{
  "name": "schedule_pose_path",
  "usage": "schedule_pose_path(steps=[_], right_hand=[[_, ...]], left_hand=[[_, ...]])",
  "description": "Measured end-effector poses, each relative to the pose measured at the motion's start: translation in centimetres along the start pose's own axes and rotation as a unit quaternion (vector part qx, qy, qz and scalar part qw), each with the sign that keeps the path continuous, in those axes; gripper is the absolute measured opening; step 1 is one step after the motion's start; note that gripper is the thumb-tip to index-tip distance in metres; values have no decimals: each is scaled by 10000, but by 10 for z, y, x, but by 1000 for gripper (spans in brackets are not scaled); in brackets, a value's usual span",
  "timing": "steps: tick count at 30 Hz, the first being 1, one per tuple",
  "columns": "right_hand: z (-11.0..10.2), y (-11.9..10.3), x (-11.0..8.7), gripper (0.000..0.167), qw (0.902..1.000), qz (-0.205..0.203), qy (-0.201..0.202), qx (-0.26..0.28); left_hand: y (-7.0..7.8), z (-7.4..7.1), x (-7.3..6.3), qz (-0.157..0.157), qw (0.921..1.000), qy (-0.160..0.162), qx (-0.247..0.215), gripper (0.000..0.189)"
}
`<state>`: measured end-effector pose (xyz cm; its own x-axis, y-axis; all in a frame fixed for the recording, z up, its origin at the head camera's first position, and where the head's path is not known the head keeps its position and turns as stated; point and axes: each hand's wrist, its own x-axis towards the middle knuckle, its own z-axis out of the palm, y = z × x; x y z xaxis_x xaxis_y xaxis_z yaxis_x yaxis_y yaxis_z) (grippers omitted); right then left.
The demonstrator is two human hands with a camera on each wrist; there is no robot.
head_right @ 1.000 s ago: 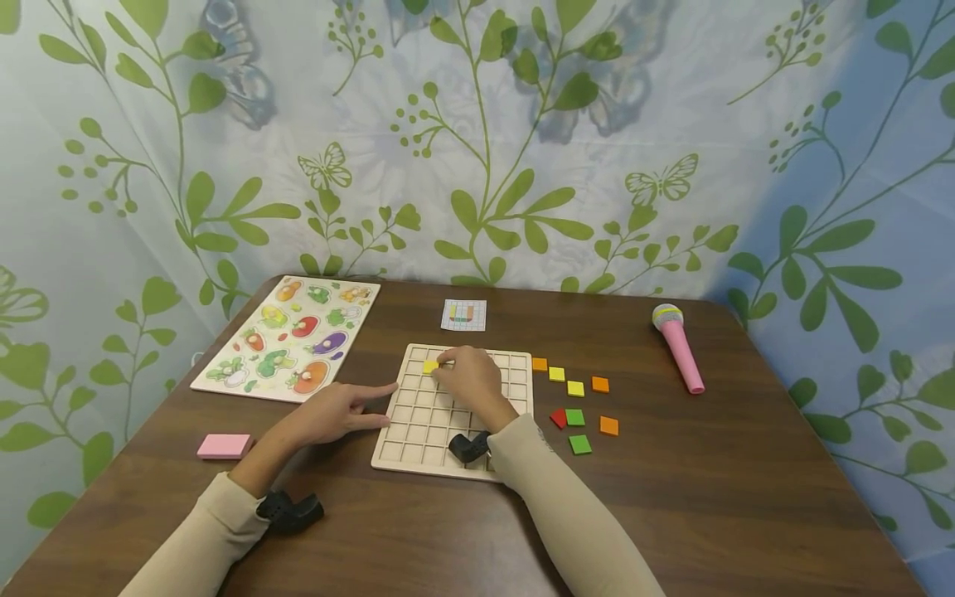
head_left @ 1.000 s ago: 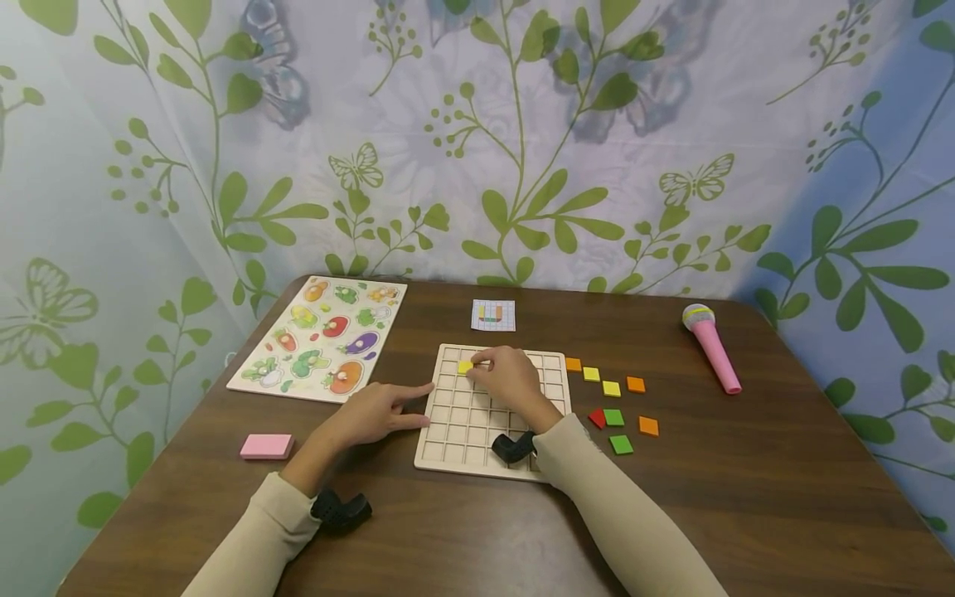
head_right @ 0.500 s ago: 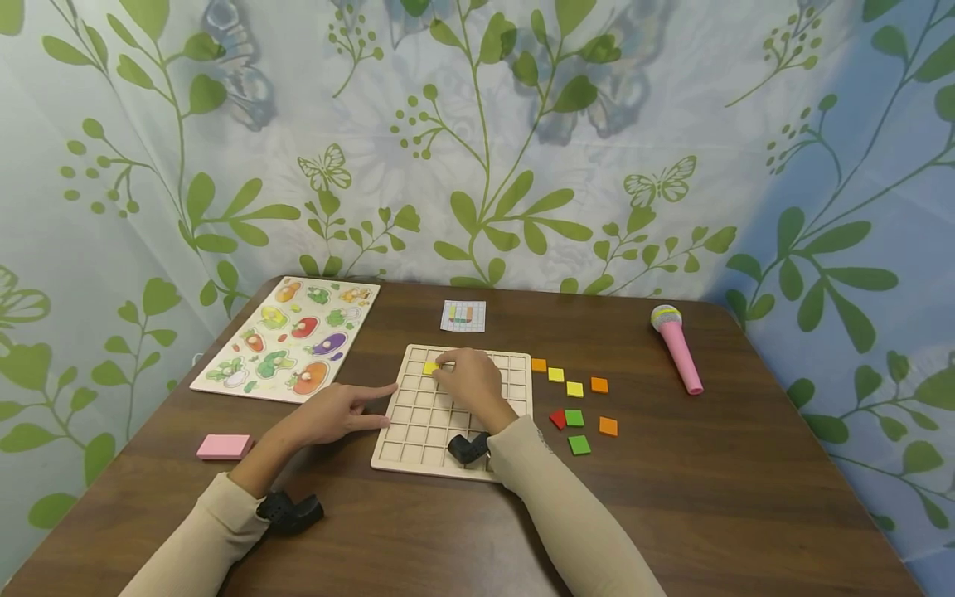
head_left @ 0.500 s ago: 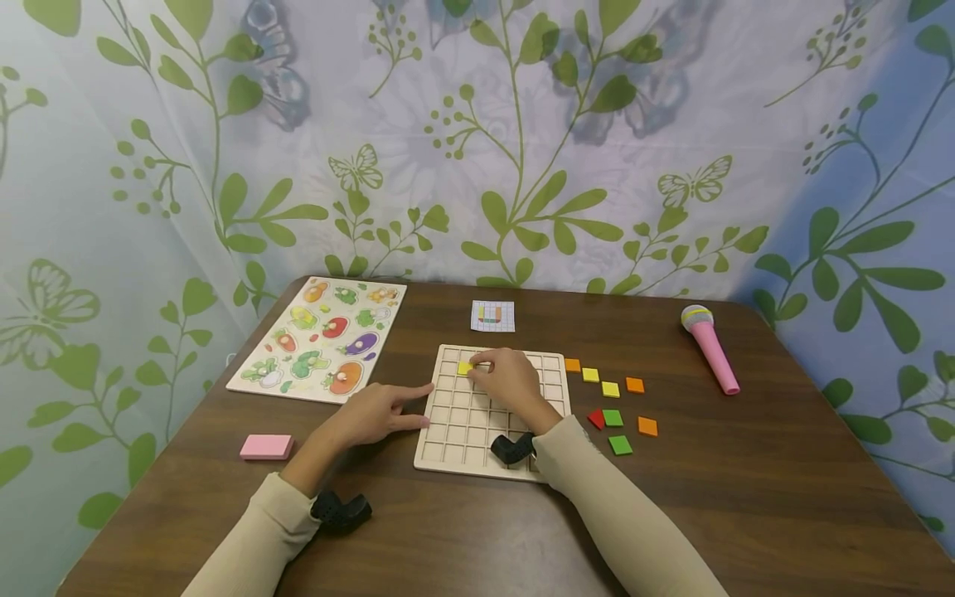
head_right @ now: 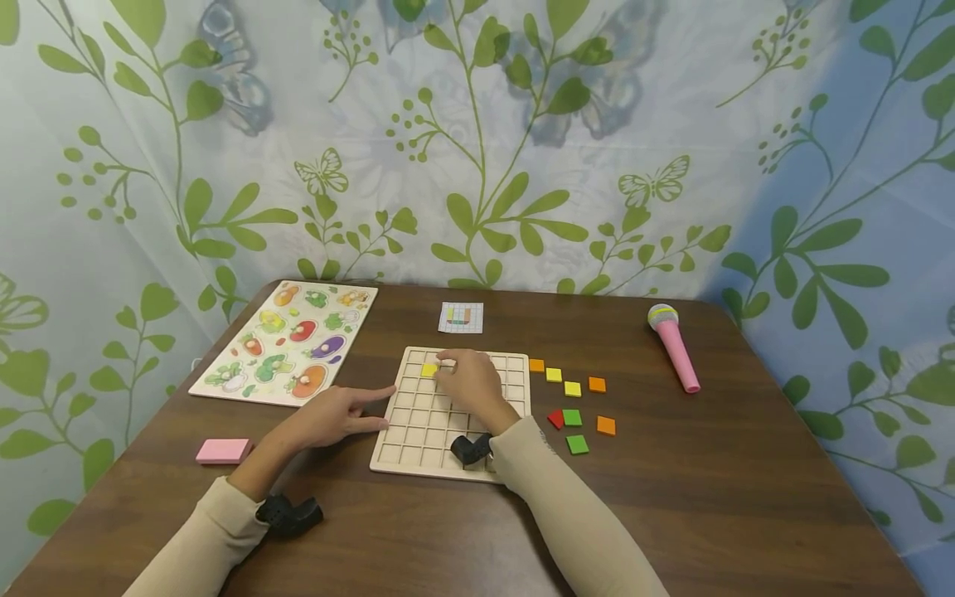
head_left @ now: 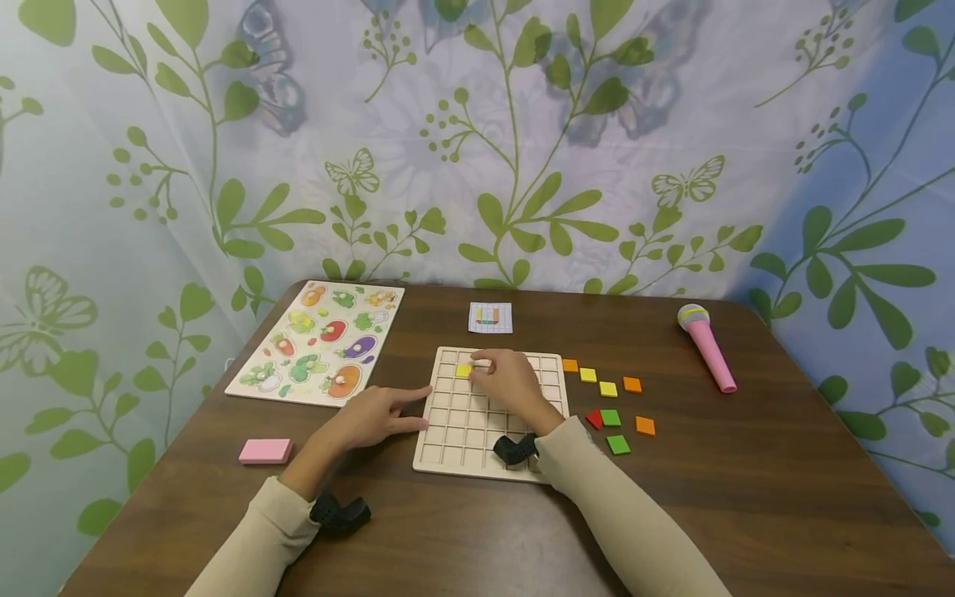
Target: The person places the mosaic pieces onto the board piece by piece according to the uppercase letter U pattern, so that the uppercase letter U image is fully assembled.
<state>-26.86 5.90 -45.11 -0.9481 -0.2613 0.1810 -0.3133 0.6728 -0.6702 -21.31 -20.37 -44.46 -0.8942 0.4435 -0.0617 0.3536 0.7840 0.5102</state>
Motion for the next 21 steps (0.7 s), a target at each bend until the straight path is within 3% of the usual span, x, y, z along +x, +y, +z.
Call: schedule_pose_path(steps=[4, 8, 15, 21], right_hand=[[-15, 0, -2, 36, 9995, 74, -66, 308], [-39, 1, -5, 33, 9990, 41, 141, 423], [-80, 19, -21, 26, 9956, -375, 602, 620], [-93, 42, -45, 20, 9875, -765, 1086, 851]], left_hand=[[2, 0, -1, -2, 10000, -38, -52, 64], [3, 0, -1, -6, 10000, -22, -17, 63], [1, 0, -2, 40, 10000, 25, -12, 63], [-1, 1, -1, 28, 10000, 15, 24, 64]])
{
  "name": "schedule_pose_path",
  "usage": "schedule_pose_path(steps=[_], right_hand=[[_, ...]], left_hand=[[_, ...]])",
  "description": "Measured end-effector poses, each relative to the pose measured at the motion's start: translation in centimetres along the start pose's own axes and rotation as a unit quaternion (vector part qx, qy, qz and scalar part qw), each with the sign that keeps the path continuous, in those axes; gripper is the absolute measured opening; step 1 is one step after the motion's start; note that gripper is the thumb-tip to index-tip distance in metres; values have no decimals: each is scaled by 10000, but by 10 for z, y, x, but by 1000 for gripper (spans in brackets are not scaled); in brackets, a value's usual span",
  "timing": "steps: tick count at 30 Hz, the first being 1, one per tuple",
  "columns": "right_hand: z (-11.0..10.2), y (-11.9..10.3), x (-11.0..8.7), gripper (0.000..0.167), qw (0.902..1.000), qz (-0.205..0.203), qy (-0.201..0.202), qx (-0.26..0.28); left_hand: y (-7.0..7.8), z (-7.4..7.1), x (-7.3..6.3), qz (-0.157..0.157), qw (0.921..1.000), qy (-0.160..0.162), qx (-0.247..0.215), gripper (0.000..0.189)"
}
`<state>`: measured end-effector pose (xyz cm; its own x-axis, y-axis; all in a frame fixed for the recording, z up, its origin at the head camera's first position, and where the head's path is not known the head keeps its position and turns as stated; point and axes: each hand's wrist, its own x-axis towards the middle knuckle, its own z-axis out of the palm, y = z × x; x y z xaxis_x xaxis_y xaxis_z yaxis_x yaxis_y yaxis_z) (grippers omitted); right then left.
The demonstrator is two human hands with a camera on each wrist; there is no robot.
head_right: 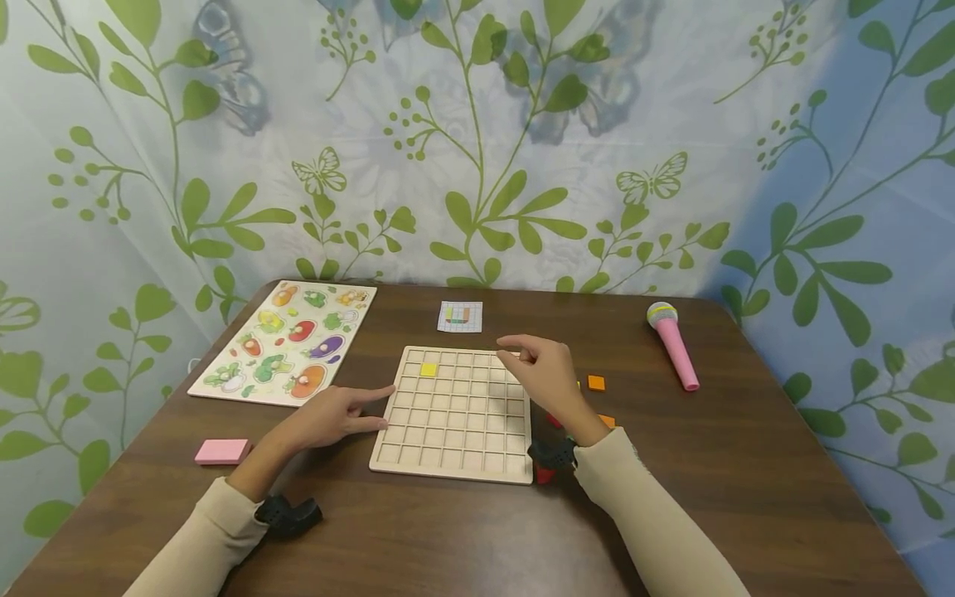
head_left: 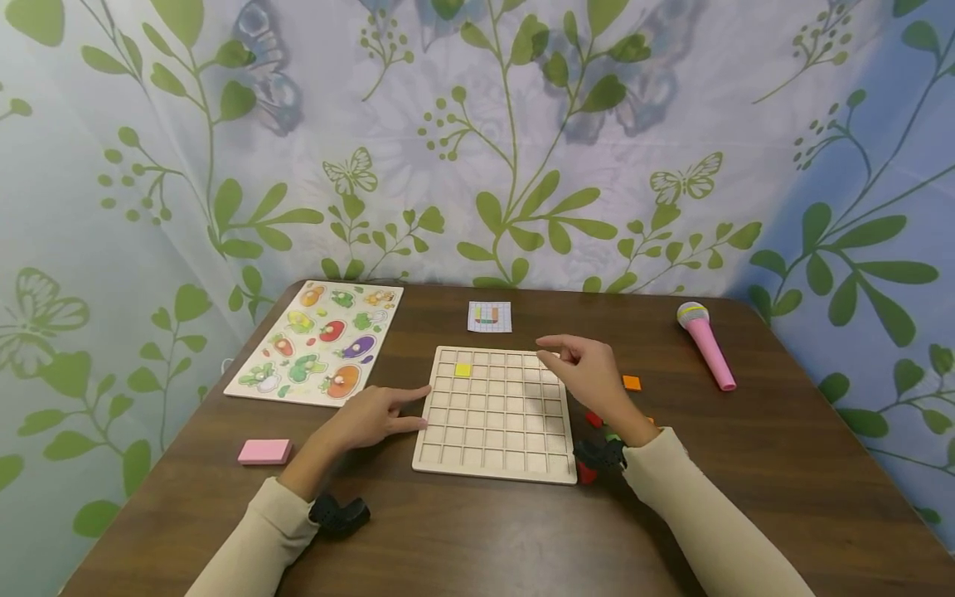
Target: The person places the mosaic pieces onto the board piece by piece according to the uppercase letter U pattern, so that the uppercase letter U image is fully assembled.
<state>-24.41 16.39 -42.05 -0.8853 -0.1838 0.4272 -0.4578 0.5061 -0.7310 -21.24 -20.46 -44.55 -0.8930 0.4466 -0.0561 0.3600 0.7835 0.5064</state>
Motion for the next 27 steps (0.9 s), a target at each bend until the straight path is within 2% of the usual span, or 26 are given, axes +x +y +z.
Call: schedule_pose_path(steps=[8, 11, 13, 17, 21, 27], right_hand=[[-23, 24, -44, 14, 9943, -444, 947, -209], [-35, 32, -60, 13, 9913, -518, 1141, -391], [-43, 38, -69, 13, 9902, -427, 1217, -539], [-58, 51, -81, 12, 9887, -88, 1285, -771], [-72, 64, -84, 12, 9864, 145, 1277, -1020], [-84, 77, -85, 14, 9853, 344, 928, -1395]], left_hand=[[1, -1, 3, 90, 9999, -29, 70, 64], [2, -3, 3, 107, 9999, -12, 86, 64], [3, -4, 3, 86, 9999, -13, 82, 63], [2, -4, 2, 17, 10000, -43, 63, 63], [0, -2, 1, -27, 10000, -43, 6, 64], [-1, -2, 1, 17, 10000, -18, 52, 64]])
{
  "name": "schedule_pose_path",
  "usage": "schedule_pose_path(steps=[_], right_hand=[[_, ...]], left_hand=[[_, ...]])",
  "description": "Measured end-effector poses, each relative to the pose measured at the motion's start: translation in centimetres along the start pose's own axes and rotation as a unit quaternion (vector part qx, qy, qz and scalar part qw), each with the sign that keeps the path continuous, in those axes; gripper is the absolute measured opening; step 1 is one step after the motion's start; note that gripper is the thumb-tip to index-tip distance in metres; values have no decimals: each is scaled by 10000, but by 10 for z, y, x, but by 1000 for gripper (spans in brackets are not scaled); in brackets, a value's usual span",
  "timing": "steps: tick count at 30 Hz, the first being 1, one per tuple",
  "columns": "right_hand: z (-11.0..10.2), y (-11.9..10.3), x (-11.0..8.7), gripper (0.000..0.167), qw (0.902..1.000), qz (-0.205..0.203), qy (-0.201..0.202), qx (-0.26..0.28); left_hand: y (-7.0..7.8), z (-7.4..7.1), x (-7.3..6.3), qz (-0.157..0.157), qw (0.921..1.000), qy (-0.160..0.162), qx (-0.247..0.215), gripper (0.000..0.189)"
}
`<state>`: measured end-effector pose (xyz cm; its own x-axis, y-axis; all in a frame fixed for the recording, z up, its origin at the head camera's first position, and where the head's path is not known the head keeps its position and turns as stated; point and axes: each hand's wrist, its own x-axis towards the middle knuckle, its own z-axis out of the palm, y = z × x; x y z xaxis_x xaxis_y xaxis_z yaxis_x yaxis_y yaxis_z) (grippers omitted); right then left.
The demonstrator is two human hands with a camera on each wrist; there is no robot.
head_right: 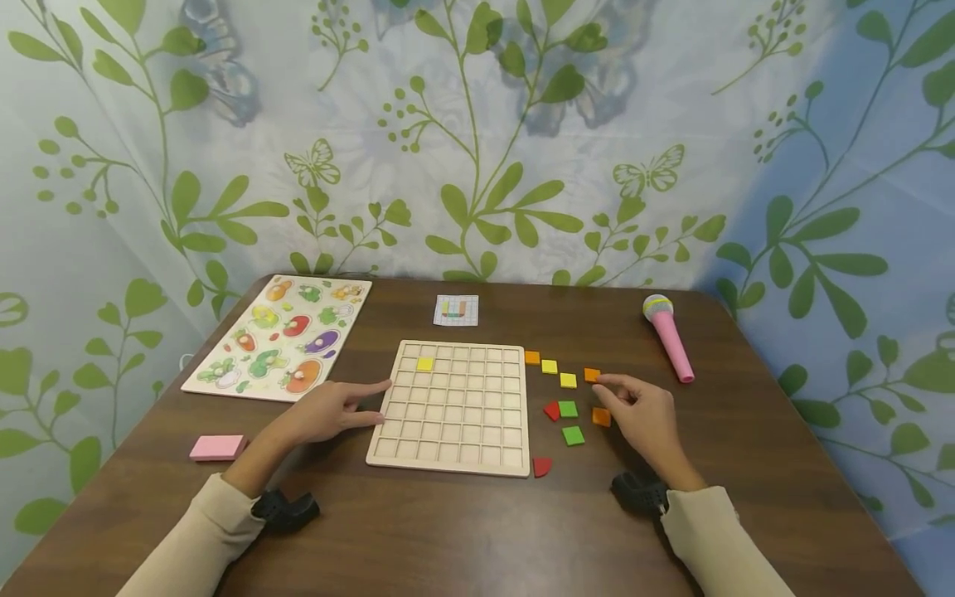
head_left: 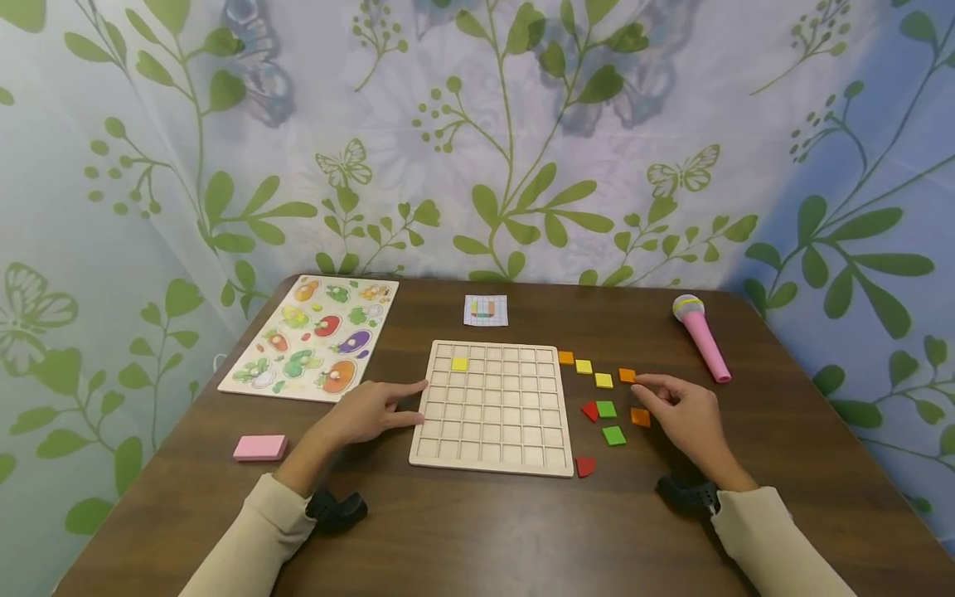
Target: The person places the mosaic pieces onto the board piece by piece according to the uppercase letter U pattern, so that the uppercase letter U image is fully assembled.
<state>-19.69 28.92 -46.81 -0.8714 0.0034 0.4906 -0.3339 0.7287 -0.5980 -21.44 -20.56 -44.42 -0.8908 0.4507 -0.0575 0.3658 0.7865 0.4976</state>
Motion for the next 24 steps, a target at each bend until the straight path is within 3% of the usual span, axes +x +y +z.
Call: schedule_pose_path(steps=[14, 24], right_hand=[[13, 15, 17, 28, 9940, 140, -1050, -270], [18, 19, 31, 39, 9894, 227, -1429, -120]], left_hand=[[0, -1, -1, -65, 10000, -27, 4, 65], [0, -1, -1, 8, 9999, -1, -113, 65]])
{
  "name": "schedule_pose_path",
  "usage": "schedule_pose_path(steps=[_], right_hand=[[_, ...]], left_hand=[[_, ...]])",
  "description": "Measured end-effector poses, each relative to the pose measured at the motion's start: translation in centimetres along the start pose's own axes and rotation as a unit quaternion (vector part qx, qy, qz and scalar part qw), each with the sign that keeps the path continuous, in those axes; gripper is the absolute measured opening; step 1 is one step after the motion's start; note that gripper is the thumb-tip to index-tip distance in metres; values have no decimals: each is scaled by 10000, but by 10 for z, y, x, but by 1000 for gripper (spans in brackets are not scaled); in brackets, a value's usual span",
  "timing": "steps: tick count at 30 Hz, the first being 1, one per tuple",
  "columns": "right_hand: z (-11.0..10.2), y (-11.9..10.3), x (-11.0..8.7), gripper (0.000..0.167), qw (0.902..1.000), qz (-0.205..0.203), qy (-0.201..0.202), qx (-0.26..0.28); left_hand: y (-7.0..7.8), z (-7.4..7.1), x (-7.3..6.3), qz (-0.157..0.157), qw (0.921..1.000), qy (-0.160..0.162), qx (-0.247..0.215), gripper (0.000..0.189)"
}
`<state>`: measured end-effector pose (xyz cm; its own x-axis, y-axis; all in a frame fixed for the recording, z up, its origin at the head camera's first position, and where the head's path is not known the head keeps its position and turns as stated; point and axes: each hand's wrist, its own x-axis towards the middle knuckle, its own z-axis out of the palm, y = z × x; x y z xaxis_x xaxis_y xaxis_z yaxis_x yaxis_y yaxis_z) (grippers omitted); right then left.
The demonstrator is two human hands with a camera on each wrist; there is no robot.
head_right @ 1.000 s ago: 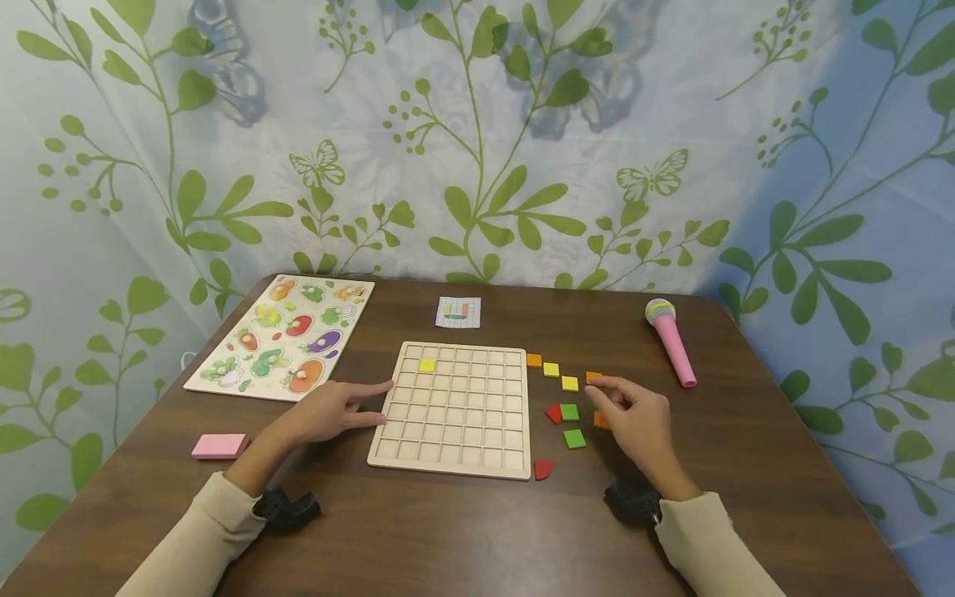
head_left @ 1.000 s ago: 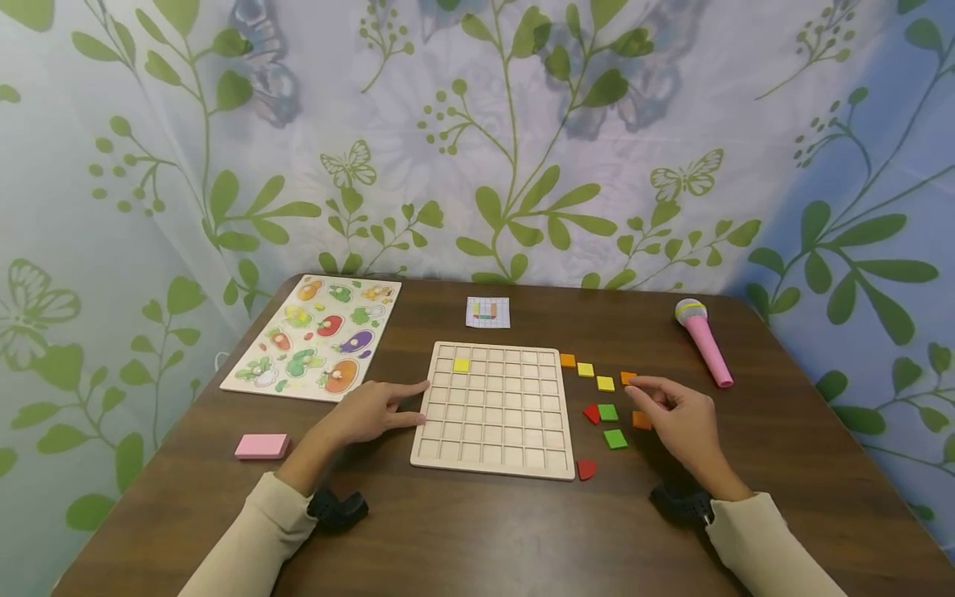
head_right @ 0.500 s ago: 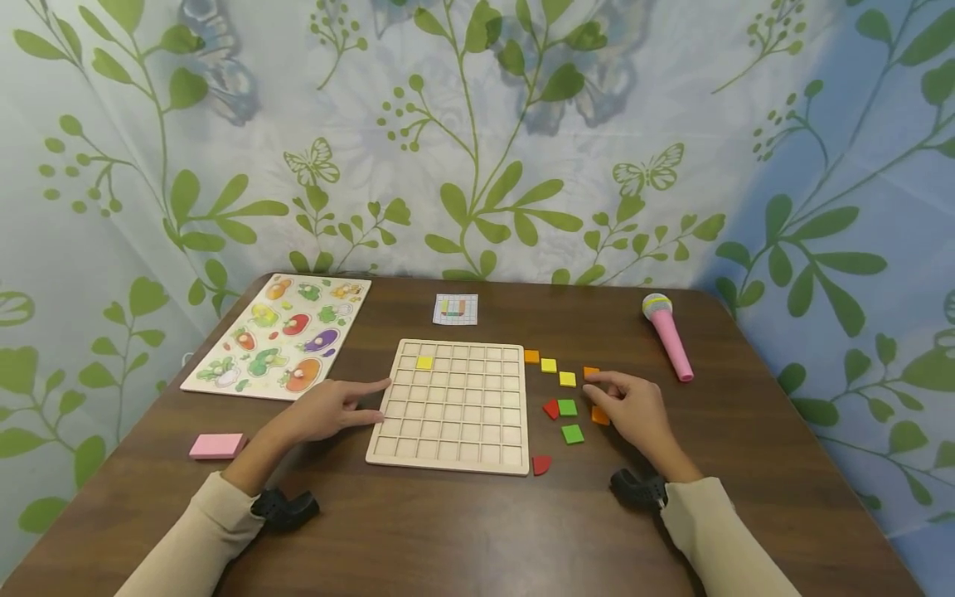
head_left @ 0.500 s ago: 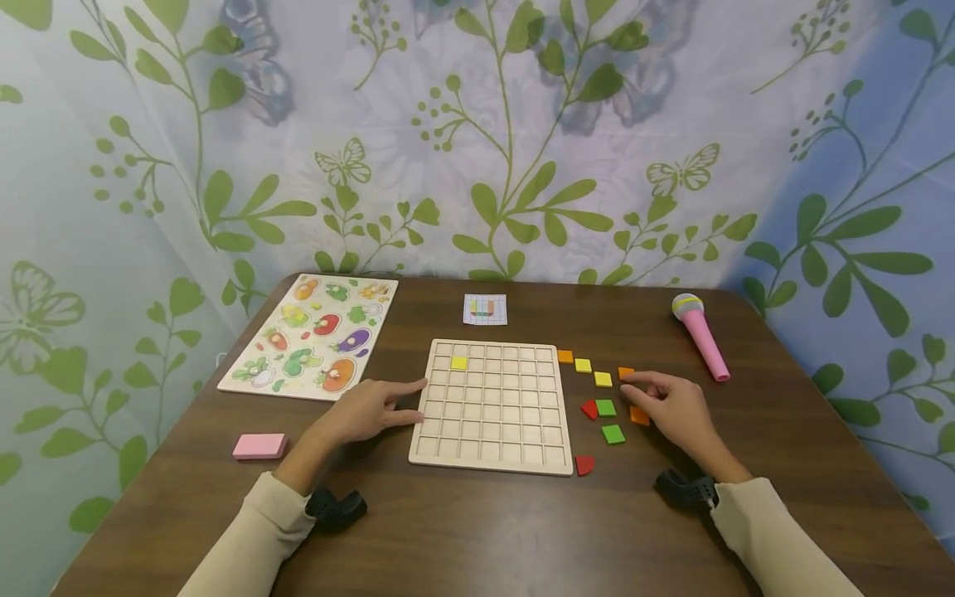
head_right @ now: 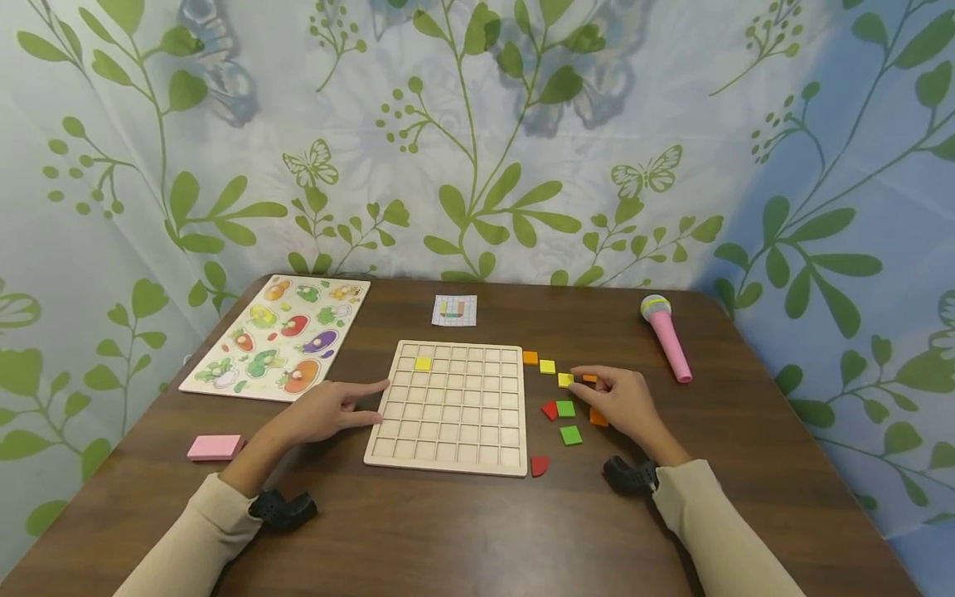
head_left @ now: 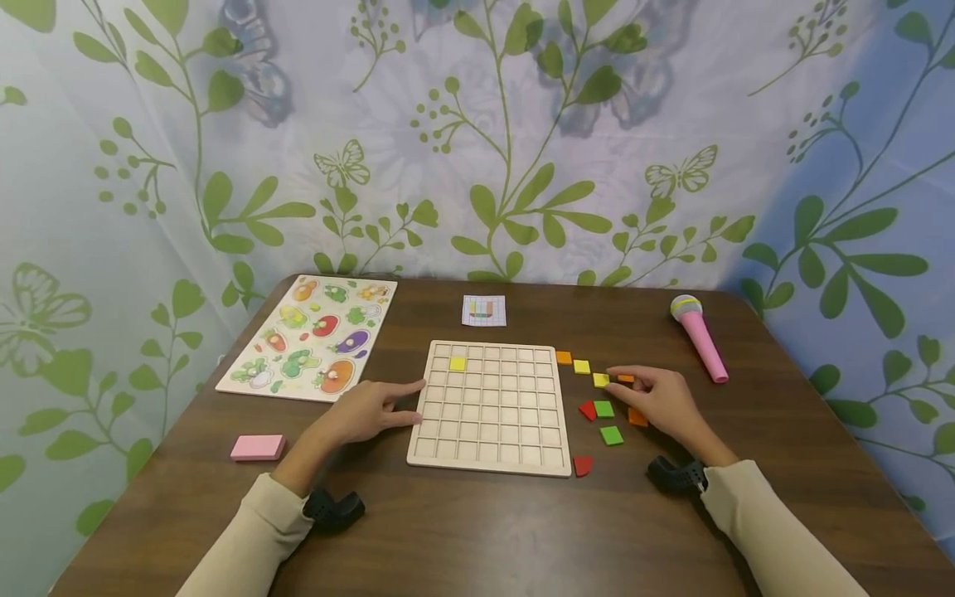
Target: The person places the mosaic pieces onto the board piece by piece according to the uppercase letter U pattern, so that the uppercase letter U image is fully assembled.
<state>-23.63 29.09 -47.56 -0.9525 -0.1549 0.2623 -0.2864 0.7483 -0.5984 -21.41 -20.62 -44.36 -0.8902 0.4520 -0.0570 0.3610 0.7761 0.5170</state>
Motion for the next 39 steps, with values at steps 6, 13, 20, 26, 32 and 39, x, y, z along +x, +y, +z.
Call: schedule_pose_path(steps=[6, 13, 20, 26, 32, 39], right_hand=[[-5, -3, 2, 43, 9993, 66, -311, -176], [-1, -6, -2, 41, 9987, 190, -335, -346], [0, -7, -2, 39, 9977, 150, -296, -585], [3, -7, 0, 32, 9972, -33, -167, -725], [5, -5, -1, 29, 9971, -110, -96, -743], [4, -4, -2, 31, 9975, -91, -87, -696]], left_hand=[[1, 0, 2, -26, 10000, -21, 14, 66], [-1, 4, 1, 104, 9999, -25, 0, 65], [1, 3, 1, 74, 10000, 4, 40, 64], [-1, 2, -1, 9, 9999, 18, 133, 64], [0, 1, -1, -6, 10000, -6, 66, 64], [0, 2, -2, -14, 10000, 4, 30, 64]])
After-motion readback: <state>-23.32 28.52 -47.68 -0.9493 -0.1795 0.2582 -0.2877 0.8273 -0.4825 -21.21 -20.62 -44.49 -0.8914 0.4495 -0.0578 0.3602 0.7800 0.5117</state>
